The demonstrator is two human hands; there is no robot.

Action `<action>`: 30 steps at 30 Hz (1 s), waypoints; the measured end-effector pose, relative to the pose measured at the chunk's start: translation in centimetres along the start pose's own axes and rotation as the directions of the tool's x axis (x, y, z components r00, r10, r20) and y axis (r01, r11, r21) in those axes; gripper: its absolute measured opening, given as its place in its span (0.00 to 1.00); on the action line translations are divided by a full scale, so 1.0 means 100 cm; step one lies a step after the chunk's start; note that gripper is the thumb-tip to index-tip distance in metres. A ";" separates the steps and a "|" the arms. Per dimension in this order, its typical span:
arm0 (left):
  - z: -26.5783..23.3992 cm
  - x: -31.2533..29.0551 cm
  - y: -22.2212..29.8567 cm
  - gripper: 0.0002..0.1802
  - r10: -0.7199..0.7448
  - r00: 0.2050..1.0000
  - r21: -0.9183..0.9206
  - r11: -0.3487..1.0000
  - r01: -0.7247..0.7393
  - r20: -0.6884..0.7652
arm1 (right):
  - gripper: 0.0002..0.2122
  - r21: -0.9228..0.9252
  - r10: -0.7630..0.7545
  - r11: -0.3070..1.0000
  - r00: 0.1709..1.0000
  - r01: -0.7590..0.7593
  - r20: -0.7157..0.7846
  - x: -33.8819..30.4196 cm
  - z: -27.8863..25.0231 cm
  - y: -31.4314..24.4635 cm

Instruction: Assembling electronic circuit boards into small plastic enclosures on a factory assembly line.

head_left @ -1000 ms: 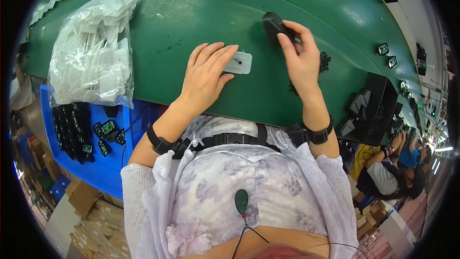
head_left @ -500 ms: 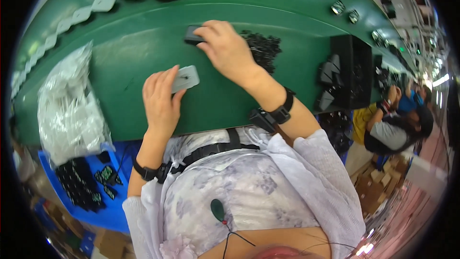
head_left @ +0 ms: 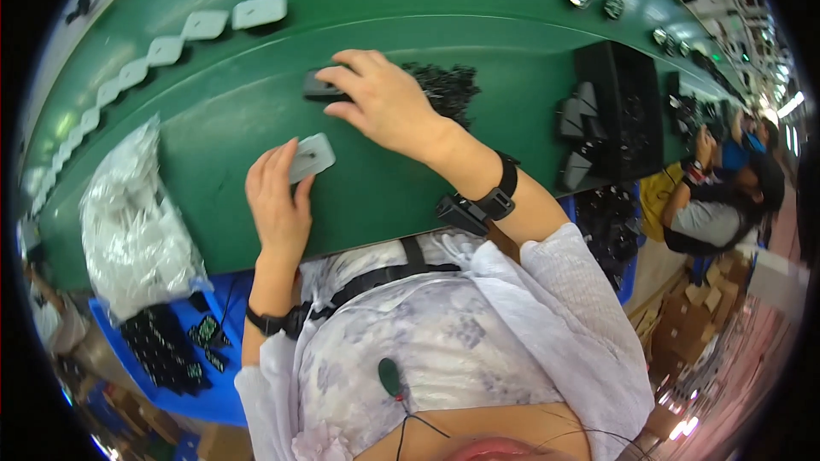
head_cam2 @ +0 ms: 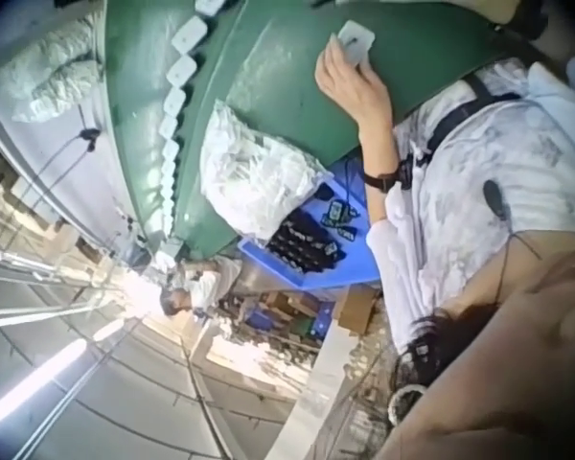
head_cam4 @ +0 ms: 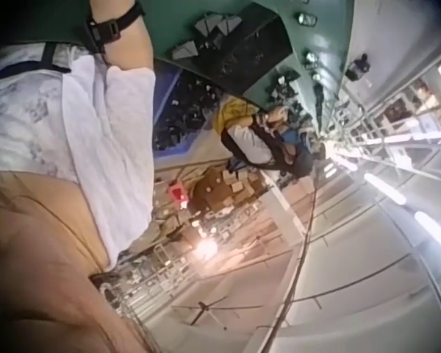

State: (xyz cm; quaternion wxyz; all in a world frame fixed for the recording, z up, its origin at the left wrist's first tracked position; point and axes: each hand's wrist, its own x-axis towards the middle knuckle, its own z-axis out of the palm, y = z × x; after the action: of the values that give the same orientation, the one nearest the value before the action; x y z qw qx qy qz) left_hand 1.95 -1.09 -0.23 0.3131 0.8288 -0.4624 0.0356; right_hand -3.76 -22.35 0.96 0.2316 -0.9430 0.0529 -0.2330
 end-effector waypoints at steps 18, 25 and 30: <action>-0.001 -0.013 -0.006 0.27 0.023 0.999 0.010 1.000 -0.023 -0.030 | 0.28 -0.517 0.946 0.251 0.321 -0.819 -0.049 0.043 -0.207 0.337; 0.001 -0.008 -0.011 0.26 0.023 0.999 -0.038 0.999 -0.024 -0.039 | 0.26 0.000 0.334 0.942 0.936 -0.336 0.111 0.084 -0.149 0.179; -0.012 -0.026 -0.019 0.28 -0.046 0.997 -0.041 0.998 0.043 -0.056 | 0.21 0.023 -0.261 0.964 0.921 0.266 0.290 0.064 -0.080 -0.011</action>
State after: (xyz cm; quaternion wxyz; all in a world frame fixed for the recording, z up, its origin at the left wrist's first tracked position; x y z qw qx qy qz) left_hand 2.30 2.24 -1.07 0.3433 0.8311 -0.4354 0.0429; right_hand -1.81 -25.99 10.35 0.1954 -0.9674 -0.1071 -0.1206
